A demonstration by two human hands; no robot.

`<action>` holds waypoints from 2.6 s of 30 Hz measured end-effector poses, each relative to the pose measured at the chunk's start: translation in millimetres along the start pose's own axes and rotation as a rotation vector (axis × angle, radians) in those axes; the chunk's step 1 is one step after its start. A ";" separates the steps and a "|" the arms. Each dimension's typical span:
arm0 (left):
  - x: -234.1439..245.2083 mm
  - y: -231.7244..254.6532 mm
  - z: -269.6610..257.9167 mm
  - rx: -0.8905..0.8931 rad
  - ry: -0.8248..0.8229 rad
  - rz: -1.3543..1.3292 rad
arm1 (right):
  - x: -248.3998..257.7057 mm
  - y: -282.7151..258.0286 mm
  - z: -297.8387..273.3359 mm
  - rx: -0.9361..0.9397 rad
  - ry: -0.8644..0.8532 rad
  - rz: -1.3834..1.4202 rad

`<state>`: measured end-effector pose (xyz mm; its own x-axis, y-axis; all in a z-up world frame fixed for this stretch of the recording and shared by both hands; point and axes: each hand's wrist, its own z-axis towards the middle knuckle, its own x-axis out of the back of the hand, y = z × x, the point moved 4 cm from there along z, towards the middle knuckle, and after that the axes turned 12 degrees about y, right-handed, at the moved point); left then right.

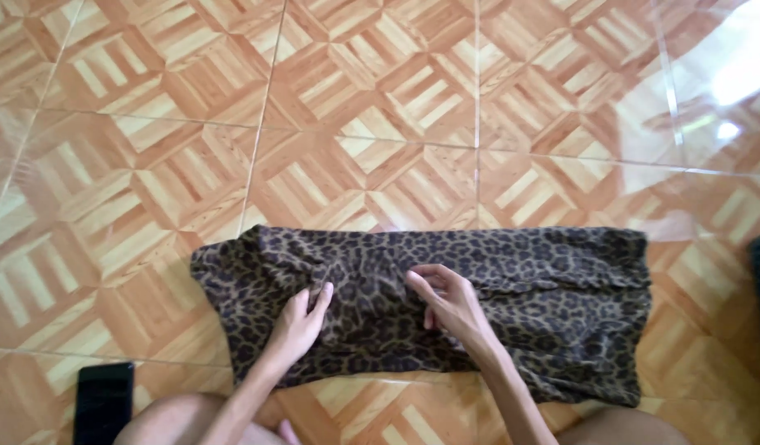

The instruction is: The person sits on the floor and folds a leopard-print shirt by hand. They smooth the fabric, fold the sleeves and sides inward, fold the shirt into a compact rectangle, and button the collar before placing it aside.

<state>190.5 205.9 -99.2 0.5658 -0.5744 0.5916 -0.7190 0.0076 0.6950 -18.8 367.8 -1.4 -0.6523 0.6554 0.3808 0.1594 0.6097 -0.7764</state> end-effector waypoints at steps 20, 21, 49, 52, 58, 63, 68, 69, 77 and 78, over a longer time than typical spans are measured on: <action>3.9 3.8 4.2 0.011 0.009 0.057 | 253.0 216.3 28.5 0.813 -0.421 -1.140; 2.5 -1.9 8.8 -0.013 0.013 0.051 | 253.6 218.6 38.6 0.770 -0.467 -0.957; 4.3 1.2 9.5 0.017 0.044 0.101 | 324.3 219.7 49.9 0.008 0.228 -0.199; 4.4 -0.8 10.4 0.007 0.032 0.097 | 329.9 202.9 26.7 0.126 0.147 0.318; 5.2 7.8 4.5 0.026 0.023 0.106 | 329.5 192.3 38.9 0.134 0.333 0.414; 7.0 4.1 6.9 0.031 0.014 0.052 | 346.0 222.4 57.4 0.058 0.456 -0.372; 3.3 0.8 10.3 0.023 0.032 0.103 | 334.6 205.8 21.6 -0.087 0.573 -0.746; 4.4 2.5 9.4 0.030 0.049 0.120 | 326.4 202.2 15.4 -0.257 0.467 -0.730; 5.5 4.5 7.7 0.015 0.052 0.067 | 289.1 219.1 22.7 -0.243 0.266 0.112; 5.3 4.2 6.4 0.026 0.037 0.057 | 288.0 207.5 22.1 -0.250 0.194 0.448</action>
<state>187.8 197.7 -95.7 0.5383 -0.5428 0.6447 -0.7600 0.0180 0.6497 -190.0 673.3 -64.0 -0.3354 0.9309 0.1445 0.5768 0.3242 -0.7498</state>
